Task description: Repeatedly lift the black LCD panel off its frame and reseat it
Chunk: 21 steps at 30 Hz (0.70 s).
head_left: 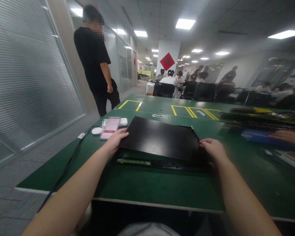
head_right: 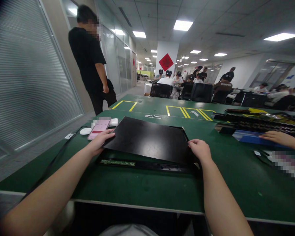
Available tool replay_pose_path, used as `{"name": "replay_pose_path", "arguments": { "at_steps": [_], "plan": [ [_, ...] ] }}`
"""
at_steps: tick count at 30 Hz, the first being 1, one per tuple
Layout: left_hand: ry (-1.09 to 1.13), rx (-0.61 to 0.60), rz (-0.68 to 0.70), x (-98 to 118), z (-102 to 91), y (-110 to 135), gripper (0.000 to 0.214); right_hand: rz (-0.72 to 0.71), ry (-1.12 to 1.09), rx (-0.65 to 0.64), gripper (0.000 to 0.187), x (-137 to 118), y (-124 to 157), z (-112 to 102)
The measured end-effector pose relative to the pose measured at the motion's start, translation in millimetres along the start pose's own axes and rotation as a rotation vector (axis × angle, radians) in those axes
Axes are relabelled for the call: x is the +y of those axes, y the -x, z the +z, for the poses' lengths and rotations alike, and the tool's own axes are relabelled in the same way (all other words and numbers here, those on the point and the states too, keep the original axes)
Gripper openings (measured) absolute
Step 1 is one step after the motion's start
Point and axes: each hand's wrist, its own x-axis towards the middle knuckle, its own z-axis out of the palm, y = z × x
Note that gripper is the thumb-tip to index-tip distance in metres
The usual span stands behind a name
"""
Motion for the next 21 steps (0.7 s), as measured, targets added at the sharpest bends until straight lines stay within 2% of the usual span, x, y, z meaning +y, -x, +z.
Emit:
{"name": "replay_pose_path", "arguments": {
  "at_steps": [10, 21],
  "plan": [
    [-0.018, -0.026, -0.018, 0.0, -0.3, 0.4, 0.042, -0.030, -0.006, 0.020, 0.027, 2.3, -1.1, 0.5],
    [-0.006, -0.049, -0.019, -1.3, -2.4, -1.3, 0.043, -0.040, -0.014, 0.035, 0.025, 6.1, -4.0, 2.7]
  ]
}}
